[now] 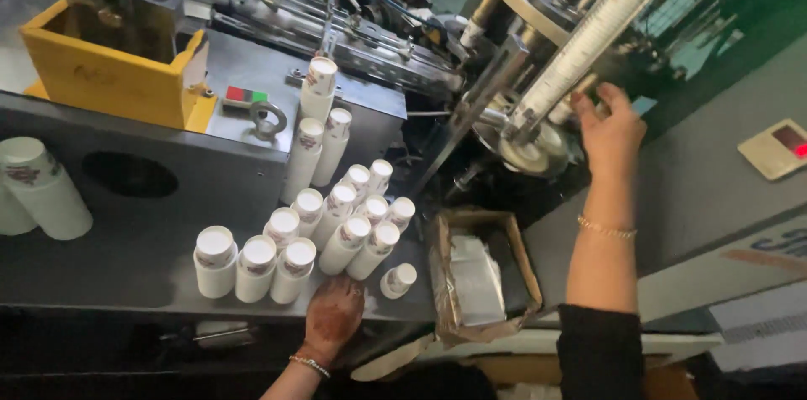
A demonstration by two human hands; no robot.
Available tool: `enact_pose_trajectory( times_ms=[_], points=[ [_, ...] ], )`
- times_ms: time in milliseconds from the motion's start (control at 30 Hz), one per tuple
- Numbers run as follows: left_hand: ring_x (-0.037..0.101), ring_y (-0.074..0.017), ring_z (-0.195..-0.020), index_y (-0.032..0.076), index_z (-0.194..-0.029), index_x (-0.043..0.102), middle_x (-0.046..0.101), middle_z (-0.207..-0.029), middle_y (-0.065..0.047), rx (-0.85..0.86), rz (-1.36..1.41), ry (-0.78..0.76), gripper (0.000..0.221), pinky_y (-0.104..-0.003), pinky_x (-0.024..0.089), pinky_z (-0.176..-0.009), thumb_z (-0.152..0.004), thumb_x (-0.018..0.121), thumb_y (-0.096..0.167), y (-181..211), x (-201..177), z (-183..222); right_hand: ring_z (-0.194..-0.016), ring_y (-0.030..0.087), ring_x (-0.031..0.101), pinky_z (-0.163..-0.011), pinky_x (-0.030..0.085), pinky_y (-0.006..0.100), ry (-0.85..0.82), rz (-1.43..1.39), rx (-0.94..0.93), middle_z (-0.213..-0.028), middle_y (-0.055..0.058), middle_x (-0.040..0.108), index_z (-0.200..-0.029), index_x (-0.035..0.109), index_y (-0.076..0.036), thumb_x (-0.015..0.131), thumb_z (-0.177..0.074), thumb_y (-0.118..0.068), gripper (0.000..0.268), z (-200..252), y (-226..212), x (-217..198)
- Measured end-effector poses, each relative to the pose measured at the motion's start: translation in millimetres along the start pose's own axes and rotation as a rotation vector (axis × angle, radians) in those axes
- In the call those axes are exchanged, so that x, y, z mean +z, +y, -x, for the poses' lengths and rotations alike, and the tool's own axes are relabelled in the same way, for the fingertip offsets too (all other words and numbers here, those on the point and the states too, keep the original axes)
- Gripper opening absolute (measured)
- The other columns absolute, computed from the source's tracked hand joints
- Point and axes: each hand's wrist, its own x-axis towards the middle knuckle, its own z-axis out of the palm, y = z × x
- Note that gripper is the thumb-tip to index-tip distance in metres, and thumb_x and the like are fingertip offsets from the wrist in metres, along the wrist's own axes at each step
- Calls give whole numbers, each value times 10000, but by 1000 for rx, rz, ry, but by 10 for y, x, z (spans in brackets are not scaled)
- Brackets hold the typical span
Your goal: Manually packing stacks of manufactured paper cups into plastic bags.
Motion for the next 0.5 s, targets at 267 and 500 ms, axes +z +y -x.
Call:
enact_pose_trajectory(
  times_ms=[267,500],
  points=[
    [632,-302,-850,95,-840,658,641,-862,-110,-39,-46,-117,108,-438,527,-721,-765,664,173,-55,125,83,-1073,178,659,-965,539,315,-185,-801,-22,-1218,79,690,-1307,628,26,885,-858,-17,519,-1264,534,377],
    [631,-297,-855,87,-852,653,637,-866,-103,20,-29,-109,119,-430,522,-768,-783,659,184,-52,121,80,-1190,316,713,-927,628,508,-55,-861,12,-1303,145,681,-1444,492,-73,919,-916,-90,679,-2256,-266,-288]
  ],
)
